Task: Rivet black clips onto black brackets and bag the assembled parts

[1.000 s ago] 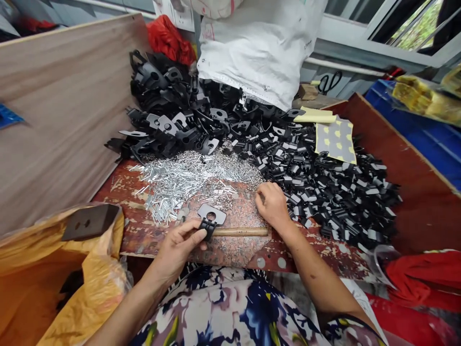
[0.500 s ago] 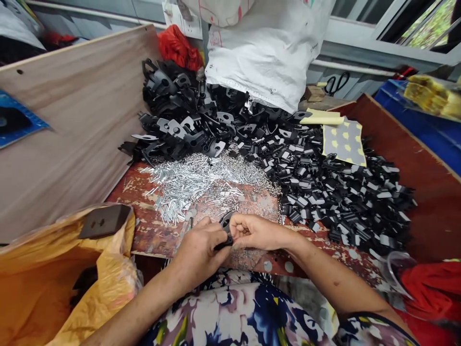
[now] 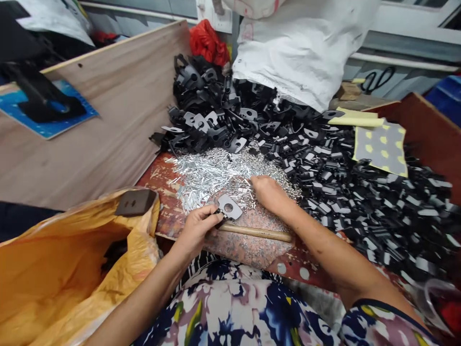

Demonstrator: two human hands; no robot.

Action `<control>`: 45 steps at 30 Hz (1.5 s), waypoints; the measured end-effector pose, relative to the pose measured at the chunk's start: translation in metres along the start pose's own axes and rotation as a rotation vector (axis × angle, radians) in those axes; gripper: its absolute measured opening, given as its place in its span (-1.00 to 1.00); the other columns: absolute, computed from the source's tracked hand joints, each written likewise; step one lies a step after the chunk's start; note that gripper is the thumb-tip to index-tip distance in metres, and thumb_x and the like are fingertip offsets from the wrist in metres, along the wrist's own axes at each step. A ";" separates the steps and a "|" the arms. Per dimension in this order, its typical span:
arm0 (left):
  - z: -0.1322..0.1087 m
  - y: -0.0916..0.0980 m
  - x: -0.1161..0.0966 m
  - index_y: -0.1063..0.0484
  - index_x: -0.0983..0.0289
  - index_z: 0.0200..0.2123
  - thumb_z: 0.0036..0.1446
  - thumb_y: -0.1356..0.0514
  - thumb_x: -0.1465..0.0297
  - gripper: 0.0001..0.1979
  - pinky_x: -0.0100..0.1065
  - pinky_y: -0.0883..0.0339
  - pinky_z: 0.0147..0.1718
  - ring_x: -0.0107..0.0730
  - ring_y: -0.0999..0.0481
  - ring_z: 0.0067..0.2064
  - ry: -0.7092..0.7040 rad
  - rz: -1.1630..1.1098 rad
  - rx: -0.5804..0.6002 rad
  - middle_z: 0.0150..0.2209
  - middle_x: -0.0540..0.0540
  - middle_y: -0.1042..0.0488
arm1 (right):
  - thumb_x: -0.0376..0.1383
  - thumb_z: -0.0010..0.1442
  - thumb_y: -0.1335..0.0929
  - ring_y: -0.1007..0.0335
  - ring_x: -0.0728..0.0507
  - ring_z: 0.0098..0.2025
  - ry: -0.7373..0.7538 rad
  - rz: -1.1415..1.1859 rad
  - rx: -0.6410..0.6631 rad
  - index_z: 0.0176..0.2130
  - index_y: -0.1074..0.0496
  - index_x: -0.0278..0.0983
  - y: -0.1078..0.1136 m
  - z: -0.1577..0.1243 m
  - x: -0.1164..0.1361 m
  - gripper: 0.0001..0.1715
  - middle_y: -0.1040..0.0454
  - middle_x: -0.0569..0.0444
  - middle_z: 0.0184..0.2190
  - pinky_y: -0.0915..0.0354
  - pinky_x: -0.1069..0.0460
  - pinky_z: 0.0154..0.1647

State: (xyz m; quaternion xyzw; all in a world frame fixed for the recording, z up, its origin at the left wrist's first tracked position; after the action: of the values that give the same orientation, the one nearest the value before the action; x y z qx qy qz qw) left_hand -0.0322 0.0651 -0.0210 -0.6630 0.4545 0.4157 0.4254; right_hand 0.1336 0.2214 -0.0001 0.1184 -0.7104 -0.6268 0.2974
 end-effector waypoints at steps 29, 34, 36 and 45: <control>-0.006 -0.017 0.010 -0.51 0.30 -0.40 0.07 -0.44 0.31 -0.78 -0.53 -0.32 -0.57 -0.56 -0.34 -0.49 0.001 -0.626 -0.084 -0.45 -0.04 -0.41 | -0.44 0.36 -0.22 -0.46 -0.08 -0.25 0.579 -0.006 -0.569 -0.29 -0.44 -0.23 0.029 -0.093 0.138 -0.73 -0.55 0.13 -0.40 -0.12 -0.21 0.36; -0.023 -0.010 0.007 -0.51 0.29 -0.34 0.04 -0.45 0.20 -0.70 -0.47 -0.41 -0.48 -0.50 -0.40 -0.41 0.062 -0.631 0.002 -0.37 0.00 -0.42 | -0.42 0.33 -0.29 -0.45 -0.05 -0.28 0.521 0.240 -0.635 -0.31 -0.40 -0.20 0.038 -0.095 0.125 -0.81 -0.56 0.20 -0.40 -0.14 -0.20 0.30; -0.036 0.001 0.005 -0.49 0.25 -0.25 0.01 -0.46 0.18 -0.65 -0.45 -0.41 -0.43 -0.50 -0.41 -0.40 0.028 -0.596 0.003 -0.34 -0.01 -0.44 | -0.42 0.32 -0.31 -0.44 -0.05 -0.28 0.478 0.295 -0.677 -0.32 -0.39 -0.20 0.040 -0.098 0.124 -0.83 -0.57 0.20 -0.39 -0.14 -0.19 0.27; -0.098 0.092 0.009 -0.49 0.18 0.00 0.34 -0.12 0.17 -0.69 -0.38 -0.25 -0.43 -0.29 -0.42 -0.34 -0.059 0.294 -0.316 -0.34 0.03 -0.48 | -0.24 0.29 -0.37 -0.35 -0.23 -0.22 0.370 -0.160 -0.131 -0.23 -0.39 -0.26 -0.025 -0.101 0.089 -0.87 -0.46 -0.08 -0.26 -0.21 -0.08 -0.21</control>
State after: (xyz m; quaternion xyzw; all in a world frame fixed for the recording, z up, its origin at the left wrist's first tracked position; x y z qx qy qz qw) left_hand -0.1023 -0.0502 -0.0175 -0.6357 0.4629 0.5583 0.2643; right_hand 0.1151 0.0856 0.0036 0.2679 -0.5898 -0.6608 0.3791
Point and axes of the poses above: each hand's wrist, its own z-axis towards the middle knuckle, its own y-axis out of the back of the hand, x = y × z, the point moved 7 cm from there along z, towards the middle knuckle
